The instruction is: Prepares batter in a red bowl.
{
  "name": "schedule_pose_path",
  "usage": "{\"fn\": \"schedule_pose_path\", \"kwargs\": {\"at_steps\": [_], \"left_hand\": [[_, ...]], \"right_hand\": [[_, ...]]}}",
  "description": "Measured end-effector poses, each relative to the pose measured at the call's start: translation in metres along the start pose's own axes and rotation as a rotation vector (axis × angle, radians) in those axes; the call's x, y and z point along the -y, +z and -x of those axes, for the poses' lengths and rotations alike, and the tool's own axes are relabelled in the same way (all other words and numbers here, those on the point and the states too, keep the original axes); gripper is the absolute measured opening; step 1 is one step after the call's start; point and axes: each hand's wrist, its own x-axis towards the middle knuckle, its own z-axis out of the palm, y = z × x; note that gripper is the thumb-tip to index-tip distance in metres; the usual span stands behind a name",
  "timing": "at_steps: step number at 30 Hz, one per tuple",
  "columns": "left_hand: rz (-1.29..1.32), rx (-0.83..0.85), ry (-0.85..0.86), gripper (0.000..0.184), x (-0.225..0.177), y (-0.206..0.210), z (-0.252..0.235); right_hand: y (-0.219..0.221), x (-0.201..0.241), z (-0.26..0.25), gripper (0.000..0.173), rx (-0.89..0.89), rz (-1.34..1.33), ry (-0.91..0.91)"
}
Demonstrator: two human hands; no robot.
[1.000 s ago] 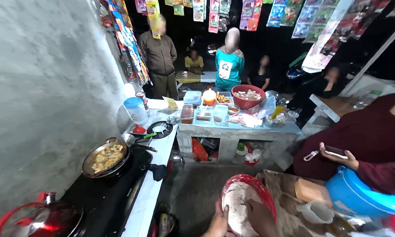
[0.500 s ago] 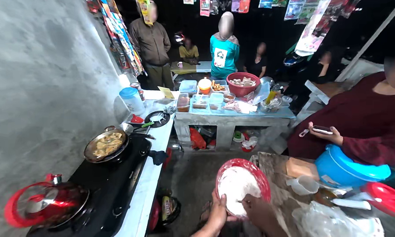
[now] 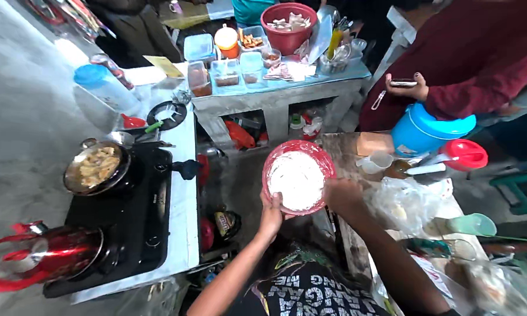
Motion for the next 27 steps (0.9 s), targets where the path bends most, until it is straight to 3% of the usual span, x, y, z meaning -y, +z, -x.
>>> {"fn": "schedule_pose_path", "kwargs": {"at_steps": [3, 6, 8, 11, 13, 16, 18, 20, 22, 25, 27], "left_hand": [[-0.007, 0.005, 0.007, 0.06, 0.001, 0.005, 0.008], [-0.038, 0.001, 0.034, 0.06, 0.006, 0.003, 0.003], [-0.051, -0.026, 0.04, 0.059, 0.006, -0.003, 0.001], [-0.07, -0.042, 0.045, 0.059, 0.006, -0.009, 0.004], [-0.06, -0.034, 0.042, 0.059, 0.007, -0.008, 0.005], [-0.071, -0.046, 0.047, 0.059, 0.004, -0.008, 0.003], [-0.069, -0.051, 0.059, 0.059, 0.003, -0.009, 0.004], [-0.091, -0.051, 0.081, 0.059, 0.005, -0.009, 0.006], [-0.114, -0.046, 0.084, 0.059, 0.004, -0.006, 0.007], [-0.128, -0.052, 0.098, 0.058, -0.003, -0.009, 0.002], [-0.154, -0.062, 0.102, 0.058, -0.009, -0.014, 0.0]], "right_hand": [[0.018, 0.0, -0.022, 0.035, -0.201, -0.076, -0.006], [0.025, 0.005, -0.027, 0.034, 0.016, -0.199, -0.182], [0.01, 0.005, -0.014, 0.031, 0.14, -0.11, -0.171], [-0.005, 0.002, -0.012, 0.033, 0.02, -0.022, -0.012], [0.01, 0.004, -0.024, 0.034, -0.06, -0.084, -0.062], [0.018, 0.007, -0.027, 0.032, 0.105, -0.129, -0.216], [0.003, 0.008, -0.019, 0.03, 0.108, -0.049, -0.135], [-0.001, 0.008, -0.017, 0.033, -0.05, -0.035, -0.038], [0.015, 0.008, -0.025, 0.034, -0.165, -0.122, -0.109], [0.013, 0.007, -0.028, 0.033, 0.064, -0.185, -0.295], [-0.005, 0.005, -0.024, 0.03, 0.038, -0.091, -0.317]]}}
